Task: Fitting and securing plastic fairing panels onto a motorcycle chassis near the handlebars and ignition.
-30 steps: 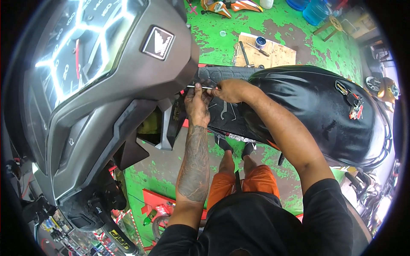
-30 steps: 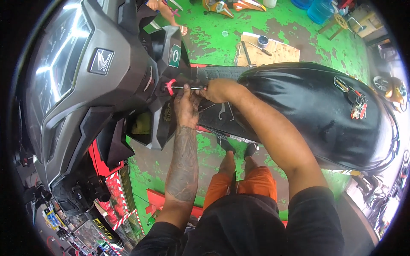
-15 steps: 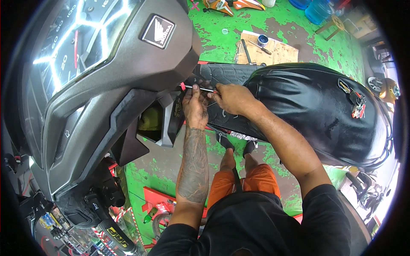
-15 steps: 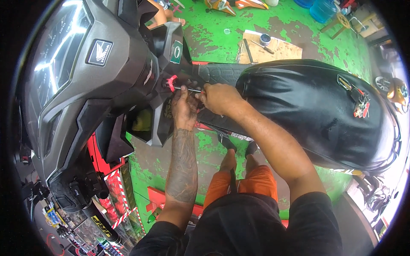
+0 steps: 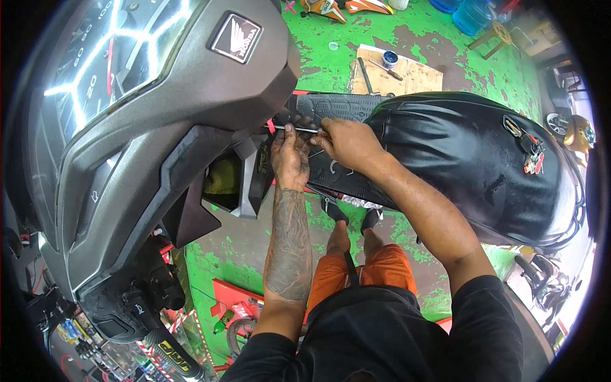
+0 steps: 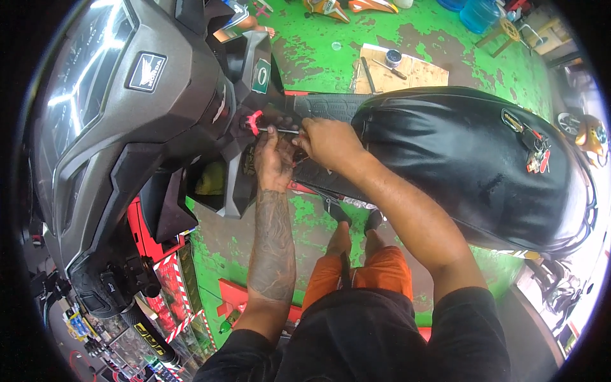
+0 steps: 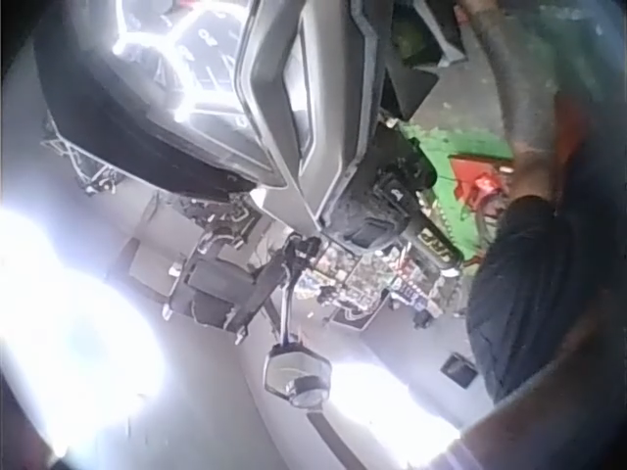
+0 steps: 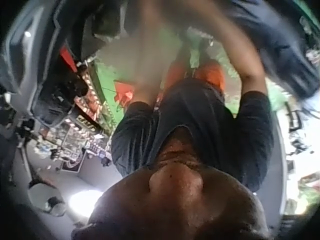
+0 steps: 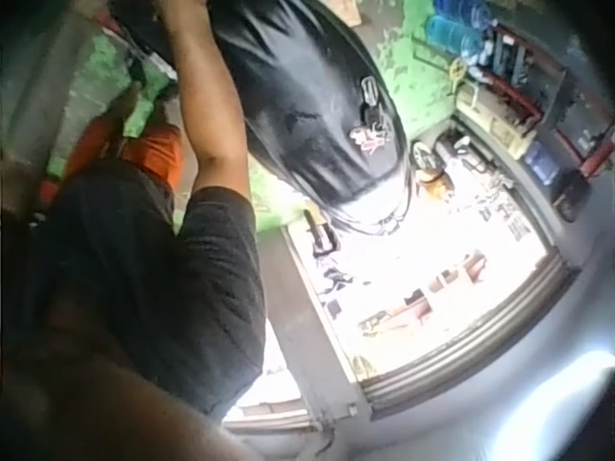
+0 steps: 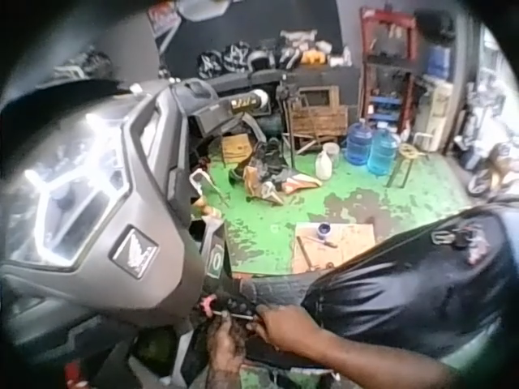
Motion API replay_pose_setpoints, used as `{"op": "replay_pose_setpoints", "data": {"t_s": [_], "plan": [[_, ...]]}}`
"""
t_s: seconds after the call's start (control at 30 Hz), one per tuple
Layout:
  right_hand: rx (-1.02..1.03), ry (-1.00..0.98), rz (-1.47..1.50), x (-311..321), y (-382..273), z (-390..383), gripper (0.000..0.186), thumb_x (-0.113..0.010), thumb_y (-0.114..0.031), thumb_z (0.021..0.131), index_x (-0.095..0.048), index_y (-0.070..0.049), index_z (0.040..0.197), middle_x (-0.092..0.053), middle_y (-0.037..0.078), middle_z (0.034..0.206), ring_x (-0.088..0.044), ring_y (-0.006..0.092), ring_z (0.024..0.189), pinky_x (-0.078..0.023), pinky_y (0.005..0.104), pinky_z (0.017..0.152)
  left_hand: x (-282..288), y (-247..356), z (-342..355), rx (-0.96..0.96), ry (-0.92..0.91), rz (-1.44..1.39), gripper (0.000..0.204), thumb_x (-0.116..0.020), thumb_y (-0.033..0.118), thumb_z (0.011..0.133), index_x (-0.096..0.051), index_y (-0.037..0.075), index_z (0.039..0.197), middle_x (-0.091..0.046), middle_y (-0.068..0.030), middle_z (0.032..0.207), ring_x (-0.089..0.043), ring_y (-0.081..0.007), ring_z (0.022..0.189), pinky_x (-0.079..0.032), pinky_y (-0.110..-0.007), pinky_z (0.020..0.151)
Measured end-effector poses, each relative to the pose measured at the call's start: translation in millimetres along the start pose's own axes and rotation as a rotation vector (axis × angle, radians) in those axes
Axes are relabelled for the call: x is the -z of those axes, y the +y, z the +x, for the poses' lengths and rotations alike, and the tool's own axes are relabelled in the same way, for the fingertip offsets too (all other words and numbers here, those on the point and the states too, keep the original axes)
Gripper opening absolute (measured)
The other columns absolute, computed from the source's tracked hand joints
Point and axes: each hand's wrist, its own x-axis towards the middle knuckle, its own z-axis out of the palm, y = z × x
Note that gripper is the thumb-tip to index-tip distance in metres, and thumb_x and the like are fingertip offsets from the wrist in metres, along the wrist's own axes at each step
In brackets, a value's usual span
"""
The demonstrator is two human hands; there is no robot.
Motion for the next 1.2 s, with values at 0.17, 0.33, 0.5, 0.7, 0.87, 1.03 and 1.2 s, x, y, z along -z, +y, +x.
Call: {"op": "replay_pose_setpoints", "data": {"t_s": [0.17,0.33,0.5,0.7,0.87,1.03,1.2], "plan": [[0.080,0.254,-0.122,-12,3,-1,0.029,-0.073,-0.027,0.090,-0.065,-0.005,0.107,-0.066,0.013,0.101,-0.070,0.0330,0.092,-0.058,0.0437,0.077,2,3,7,-0.005,-0.065,-0.077,0.035,-0.057,0.028,0.107,-0.058,0.003,0.132,-0.066,-0.0120,0.126,-0.064,-0.0276,0.114,-0.053,-0.045,0.101],[0.096,0.272,-0.212,-11,1,-2,0.029,-0.072,-0.028,0.091,-0.065,-0.007,0.109,-0.065,0.011,0.101,-0.069,0.0318,0.093,-0.058,0.0451,0.075,-1,-2,9,-0.046,0.003,-0.160,0.030,-0.060,0.028,0.106,-0.062,0.005,0.125,-0.069,-0.0115,0.120,-0.069,-0.0268,0.108,-0.060,-0.044,0.091],[0.099,0.224,-0.171,-9,5,0,0.028,-0.071,-0.027,0.092,-0.066,-0.009,0.112,-0.068,0.012,0.098,-0.070,0.0329,0.090,-0.057,0.0455,0.074,-5,-9,9,-0.076,0.023,-0.152,0.039,-0.056,0.033,0.107,-0.056,0.006,0.135,-0.064,-0.0103,0.128,-0.063,-0.0251,0.117,-0.052,-0.044,0.101],[-0.009,0.026,-0.038,-1,4,9,0.041,-0.060,-0.044,0.098,-0.067,-0.005,0.111,-0.073,0.017,0.094,-0.070,0.0402,0.090,-0.057,0.0501,0.075,-5,-8,6,-0.063,0.057,-0.155,0.037,-0.058,0.034,0.106,-0.058,0.008,0.133,-0.065,-0.0083,0.125,-0.063,-0.0235,0.115,-0.053,-0.042,0.099],[-0.266,-0.564,0.473,30,12,46,0.057,-0.057,-0.055,0.099,-0.074,-0.001,0.104,-0.073,0.024,0.095,-0.071,0.0400,0.095,-0.053,0.0504,0.082,-3,-7,5,-0.063,0.061,-0.158,0.038,-0.059,0.033,0.106,-0.057,0.006,0.132,-0.065,-0.0086,0.124,-0.063,-0.0238,0.115,-0.053,-0.042,0.100],[-0.111,-0.176,0.058,20,5,30,0.054,-0.057,-0.053,0.100,-0.075,-0.002,0.099,-0.074,0.026,0.095,-0.073,0.0388,0.093,-0.056,0.0527,0.078,-9,-12,9,-0.077,0.162,-0.184,0.039,-0.060,0.035,0.105,-0.057,0.006,0.131,-0.065,-0.0087,0.123,-0.063,-0.0240,0.115,-0.053,-0.043,0.100],[-0.123,-0.149,-0.082,6,2,22,0.056,-0.050,-0.053,0.102,-0.077,-0.004,0.098,-0.074,0.025,0.091,-0.073,0.0416,0.084,-0.057,0.0541,0.079,-11,-11,8,-0.081,0.170,-0.166,0.040,-0.061,0.036,0.104,-0.056,0.006,0.130,-0.065,-0.0089,0.124,-0.063,-0.0240,0.115,-0.053,-0.043,0.101]]}}
